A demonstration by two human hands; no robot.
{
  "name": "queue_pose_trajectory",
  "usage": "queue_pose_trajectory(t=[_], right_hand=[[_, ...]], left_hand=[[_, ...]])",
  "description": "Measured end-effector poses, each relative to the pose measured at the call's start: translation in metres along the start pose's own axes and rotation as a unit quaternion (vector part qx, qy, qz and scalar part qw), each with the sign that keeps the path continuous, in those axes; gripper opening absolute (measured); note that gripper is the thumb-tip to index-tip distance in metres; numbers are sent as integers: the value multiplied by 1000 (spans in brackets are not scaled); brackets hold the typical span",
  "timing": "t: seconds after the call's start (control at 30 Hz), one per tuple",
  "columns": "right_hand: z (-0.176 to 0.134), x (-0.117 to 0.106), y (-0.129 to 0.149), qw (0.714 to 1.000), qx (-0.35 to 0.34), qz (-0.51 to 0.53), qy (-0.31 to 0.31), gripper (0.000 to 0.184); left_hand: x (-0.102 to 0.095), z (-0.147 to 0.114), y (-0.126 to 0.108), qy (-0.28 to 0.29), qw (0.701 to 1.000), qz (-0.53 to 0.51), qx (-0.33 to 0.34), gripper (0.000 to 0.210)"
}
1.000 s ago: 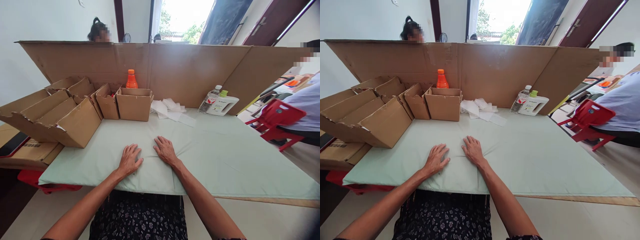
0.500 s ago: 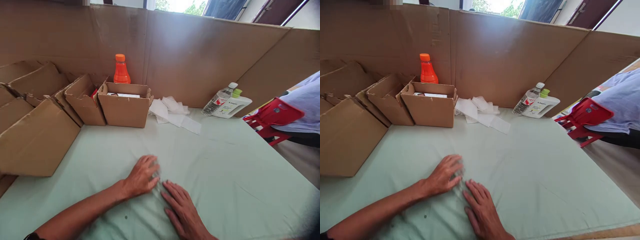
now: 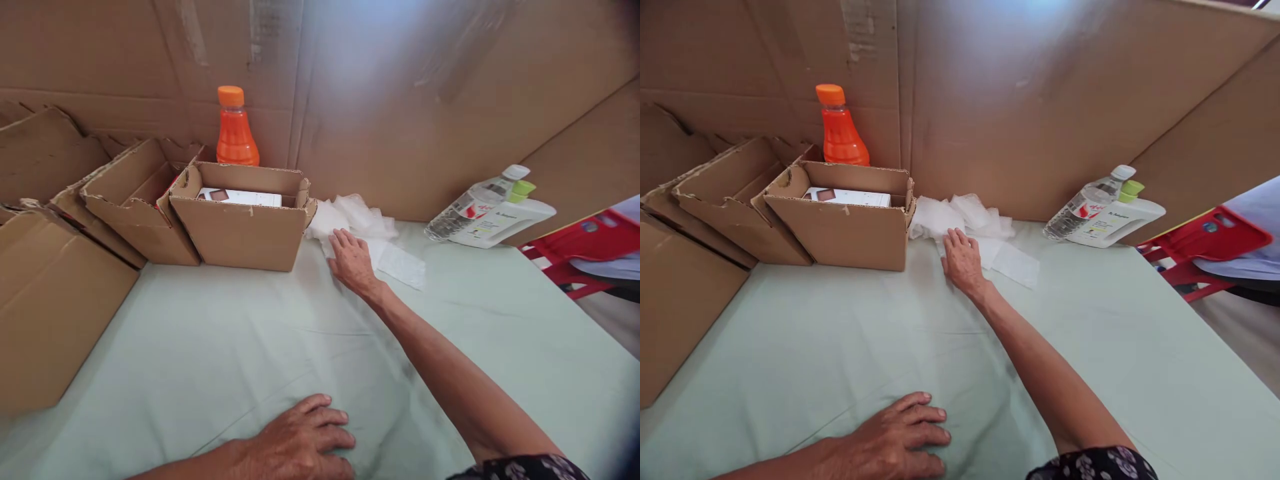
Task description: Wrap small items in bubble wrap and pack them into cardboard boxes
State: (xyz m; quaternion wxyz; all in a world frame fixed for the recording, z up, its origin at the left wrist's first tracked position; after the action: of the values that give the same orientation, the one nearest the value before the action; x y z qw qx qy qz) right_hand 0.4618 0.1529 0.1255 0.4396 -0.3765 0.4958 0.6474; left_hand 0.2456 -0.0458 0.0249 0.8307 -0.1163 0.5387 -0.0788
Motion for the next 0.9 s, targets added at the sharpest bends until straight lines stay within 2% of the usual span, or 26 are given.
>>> queue_pose_trajectory(t=[0.1, 0.17, 0.2, 0.23, 0.27, 0.37, 0.4, 0.43, 0.47, 0.5, 0.53, 0.63, 0.7, 0.8, 0.9], right_hand=[[-26, -26, 1, 983, 12, 135, -123, 54], [-63, -49, 5, 940, 37, 268, -207, 49], [-82, -58, 8, 910, 58, 338, -233, 48], [-100, -64, 12, 876, 81, 407, -247, 47], [-116, -65, 16, 838, 104, 473, -250, 46], [-152, -50, 26, 735, 192, 620, -196, 48], [-160, -41, 27, 717, 226, 641, -154, 49], [-168, -31, 28, 713, 258, 643, -106, 51], [-174, -24, 26, 722, 284, 627, -63, 53], [-179, -19, 24, 744, 297, 597, -31, 54], [-183, -19, 21, 776, 297, 556, -15, 53], [-184, -37, 14, 879, 237, 411, -56, 43], [-172, -56, 22, 922, 166, 338, -93, 34], [-131, -75, 51, 947, 55, 296, -113, 30], [-64, -77, 85, 955, -22, 279, -97, 51]], left_hand=[[-11, 3, 0, -2, 993, -112, -24, 22], [-26, 4, 3, -25, 972, -218, -85, 35], [-34, 5, 6, -55, 951, -275, -132, 45], [-40, 5, 11, -95, 919, -335, -187, 55], [-46, 4, 16, -139, 873, -399, -242, 64], [-53, 5, 29, -232, 684, -587, -366, 86], [-54, 7, 31, -242, 629, -629, -387, 90], [-55, 9, 31, -246, 593, -656, -397, 92], [-56, 11, 31, -247, 577, -668, -399, 93], [-57, 13, 31, -246, 581, -666, -397, 95], [-57, 15, 30, -246, 598, -653, -395, 97], [-49, 16, 28, -242, 659, -582, -411, 100], [-42, 15, 28, -246, 680, -540, -431, 97], [-33, 12, 27, -240, 695, -507, -449, 92], [-30, 9, 27, -208, 709, -505, -447, 88]])
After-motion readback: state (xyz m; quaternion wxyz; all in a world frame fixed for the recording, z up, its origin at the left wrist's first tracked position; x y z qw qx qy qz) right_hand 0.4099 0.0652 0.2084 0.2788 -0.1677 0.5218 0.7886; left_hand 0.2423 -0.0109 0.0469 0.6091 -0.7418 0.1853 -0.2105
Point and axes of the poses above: each hand's wrist, its own z-axis towards the middle knuckle, its own x-axis out of the palm, y = z × x, the point moved 3 cm from there along z, towards the middle knuckle, and after that the axes turned 14 degrees about z, right-handed, at the moved point
